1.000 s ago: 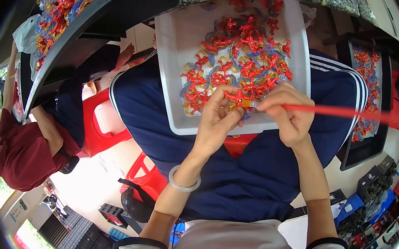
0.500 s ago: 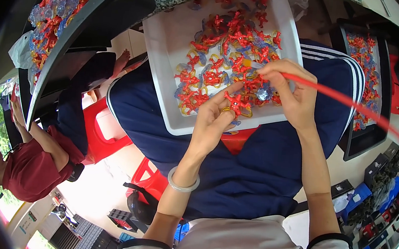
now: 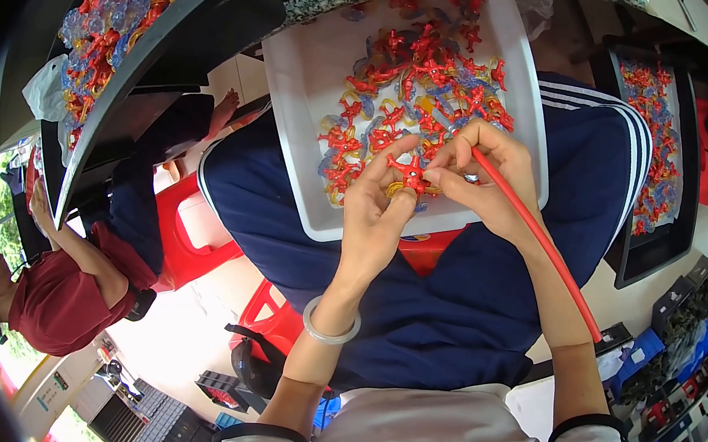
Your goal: The person paints small plastic toy figures with a paint brush, using paint from a paint tray.
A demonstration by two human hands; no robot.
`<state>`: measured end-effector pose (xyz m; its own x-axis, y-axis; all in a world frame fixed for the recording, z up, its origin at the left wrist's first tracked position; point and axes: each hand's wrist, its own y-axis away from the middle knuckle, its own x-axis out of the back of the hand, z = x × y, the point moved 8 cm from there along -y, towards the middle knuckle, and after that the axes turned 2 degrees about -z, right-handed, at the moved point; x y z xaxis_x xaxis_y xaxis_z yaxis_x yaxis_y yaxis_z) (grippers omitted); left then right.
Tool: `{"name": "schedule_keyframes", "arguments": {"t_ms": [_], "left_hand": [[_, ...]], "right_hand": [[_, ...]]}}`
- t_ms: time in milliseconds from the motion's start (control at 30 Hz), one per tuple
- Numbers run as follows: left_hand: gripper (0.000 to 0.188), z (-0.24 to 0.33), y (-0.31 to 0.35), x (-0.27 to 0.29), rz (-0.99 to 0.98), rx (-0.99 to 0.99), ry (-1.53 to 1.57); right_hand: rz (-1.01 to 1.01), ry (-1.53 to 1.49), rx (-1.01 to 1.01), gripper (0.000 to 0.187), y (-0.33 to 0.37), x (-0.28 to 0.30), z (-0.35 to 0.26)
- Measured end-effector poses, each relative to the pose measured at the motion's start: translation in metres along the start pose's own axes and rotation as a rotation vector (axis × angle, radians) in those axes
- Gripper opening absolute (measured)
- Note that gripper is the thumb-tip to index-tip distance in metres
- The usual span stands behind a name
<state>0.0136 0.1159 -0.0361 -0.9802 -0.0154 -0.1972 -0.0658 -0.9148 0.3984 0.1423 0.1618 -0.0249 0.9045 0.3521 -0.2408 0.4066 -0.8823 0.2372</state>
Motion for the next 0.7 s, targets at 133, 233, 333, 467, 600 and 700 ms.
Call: {"name": "schedule_keyframes", "arguments": {"t_ms": [133,233,333,467,600,700], "left_hand": [[0.051,0.005,-0.002,-0.003,-0.016,0.011,0.028],[0.046,0.007,-0.002,-0.001,0.027,-0.031,0.061],[0.041,-0.001,-0.002,0.008,0.110,-0.065,0.208],[0.047,-0.003,0.004,0.002,0.001,-0.123,0.204],[0.052,-0.006,0.007,0.010,0.051,-0.077,0.139],[0.051,-0.004,0.009,0.012,0.080,-0.082,0.131]], "right_hand": [[0.013,-0.066,0.041,0.030,-0.001,0.002,-0.004],[0.013,-0.022,0.107,0.031,0.000,0.008,-0.007],[0.039,-0.014,0.151,0.032,0.001,0.011,-0.008],[0.022,-0.123,0.113,0.022,0.001,0.010,-0.007],[0.111,0.040,0.221,0.008,-0.001,0.021,-0.020],[-0.065,-0.054,0.309,0.027,0.006,0.020,-0.031]]}}
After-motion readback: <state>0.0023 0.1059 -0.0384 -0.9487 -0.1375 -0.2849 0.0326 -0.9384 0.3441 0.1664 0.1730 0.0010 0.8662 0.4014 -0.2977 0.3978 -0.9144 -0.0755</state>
